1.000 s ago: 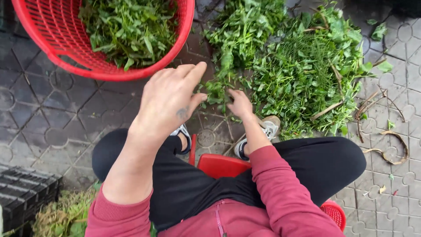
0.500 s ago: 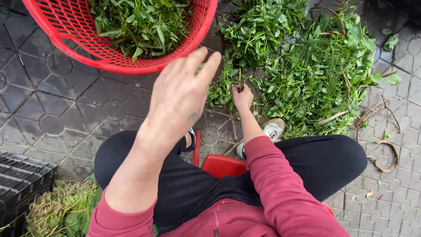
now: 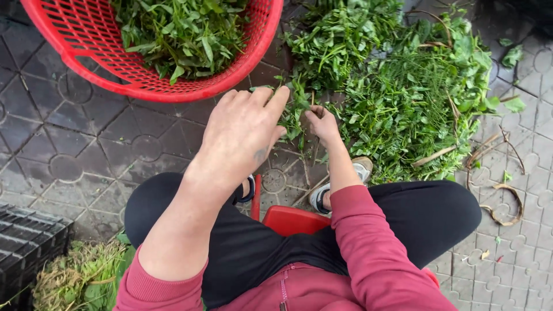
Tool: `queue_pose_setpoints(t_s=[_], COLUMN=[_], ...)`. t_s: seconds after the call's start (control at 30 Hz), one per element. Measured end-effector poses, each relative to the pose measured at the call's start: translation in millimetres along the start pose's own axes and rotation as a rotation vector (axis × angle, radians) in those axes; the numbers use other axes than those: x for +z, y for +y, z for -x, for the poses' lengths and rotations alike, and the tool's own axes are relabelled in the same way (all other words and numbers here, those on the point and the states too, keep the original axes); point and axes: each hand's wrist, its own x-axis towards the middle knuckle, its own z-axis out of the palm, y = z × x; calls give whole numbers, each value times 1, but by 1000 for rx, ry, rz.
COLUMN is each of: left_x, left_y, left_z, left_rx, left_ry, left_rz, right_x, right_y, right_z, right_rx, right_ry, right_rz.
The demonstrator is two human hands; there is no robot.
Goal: Sorting and trimming leafy green vegetables by hand and with a small knife, placing the cleaned greens into a red basket.
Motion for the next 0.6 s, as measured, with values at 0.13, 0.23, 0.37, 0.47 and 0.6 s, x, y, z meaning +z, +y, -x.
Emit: queue_pose_setpoints(t_s=[0.13,0.23,0.37,0.47,0.6], left_x=[2,14,38,47,54], left_y=[8,10,16,21,19], left_z=[-8,-16,-34,-41,-42], left_rx=[2,24,51,63,74], left_ry=[-168,-147,-114,-161,-173], left_rz=[116,89,37,55,81], right_x=[-39,-47,-63,-71,-88], right_y=[-18,19,-8,-12,-22], right_z=[59,44,89,109,135], right_rx=[-96,-108,-248,-353,-402], right_ry=[-122,-200,-138,-123,-103], right_rz=[-367,-530,-324,-344,-490])
